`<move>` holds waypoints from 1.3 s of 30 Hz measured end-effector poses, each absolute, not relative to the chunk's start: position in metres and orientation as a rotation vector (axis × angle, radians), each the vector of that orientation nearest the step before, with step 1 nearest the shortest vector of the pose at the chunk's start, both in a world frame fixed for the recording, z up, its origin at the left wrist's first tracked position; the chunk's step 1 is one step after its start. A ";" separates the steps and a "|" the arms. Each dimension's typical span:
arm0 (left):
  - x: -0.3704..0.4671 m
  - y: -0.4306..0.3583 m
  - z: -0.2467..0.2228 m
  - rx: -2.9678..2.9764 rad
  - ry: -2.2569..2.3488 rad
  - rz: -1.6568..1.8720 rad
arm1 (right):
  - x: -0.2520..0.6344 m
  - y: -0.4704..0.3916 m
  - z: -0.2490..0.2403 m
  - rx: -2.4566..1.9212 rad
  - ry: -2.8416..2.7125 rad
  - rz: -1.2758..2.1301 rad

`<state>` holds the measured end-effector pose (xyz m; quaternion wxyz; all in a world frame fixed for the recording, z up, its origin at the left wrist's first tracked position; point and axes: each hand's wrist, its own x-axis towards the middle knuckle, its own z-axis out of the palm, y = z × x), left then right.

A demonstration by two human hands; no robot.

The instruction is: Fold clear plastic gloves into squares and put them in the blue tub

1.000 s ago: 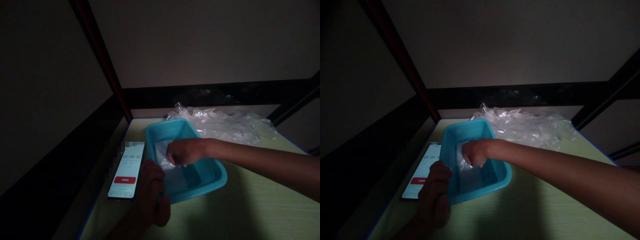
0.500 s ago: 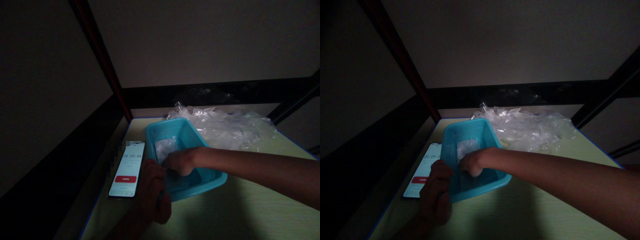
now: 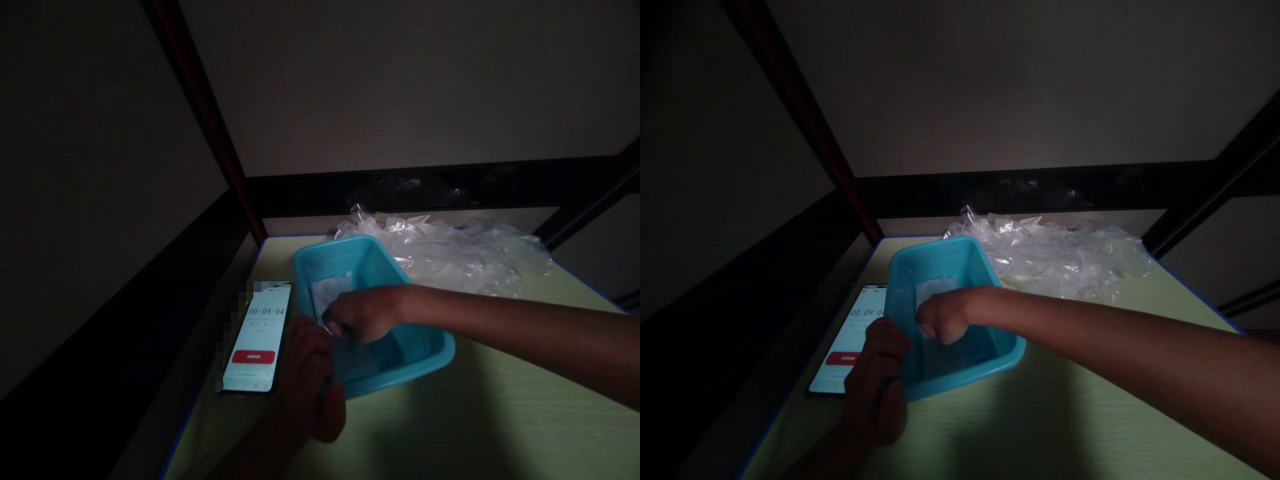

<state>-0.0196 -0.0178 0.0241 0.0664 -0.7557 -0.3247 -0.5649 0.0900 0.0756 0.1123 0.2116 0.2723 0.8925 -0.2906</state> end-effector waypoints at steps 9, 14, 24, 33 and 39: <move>-0.020 -0.017 0.022 -2.257 -0.966 -1.721 | 0.094 0.093 0.109 0.942 2.560 -0.599; -0.020 -0.018 0.022 -2.285 -0.987 -1.692 | 0.094 0.091 0.109 0.964 2.550 -0.588; -0.021 -0.017 0.019 -2.274 -0.976 -1.724 | 0.097 0.097 0.104 0.930 2.567 -0.617; -0.021 -0.018 0.019 -2.292 -0.976 -1.703 | 0.097 0.095 0.112 0.850 2.669 -0.676; -0.021 -0.018 0.020 -2.295 -0.961 -1.704 | 0.093 0.091 0.105 0.770 2.678 -0.709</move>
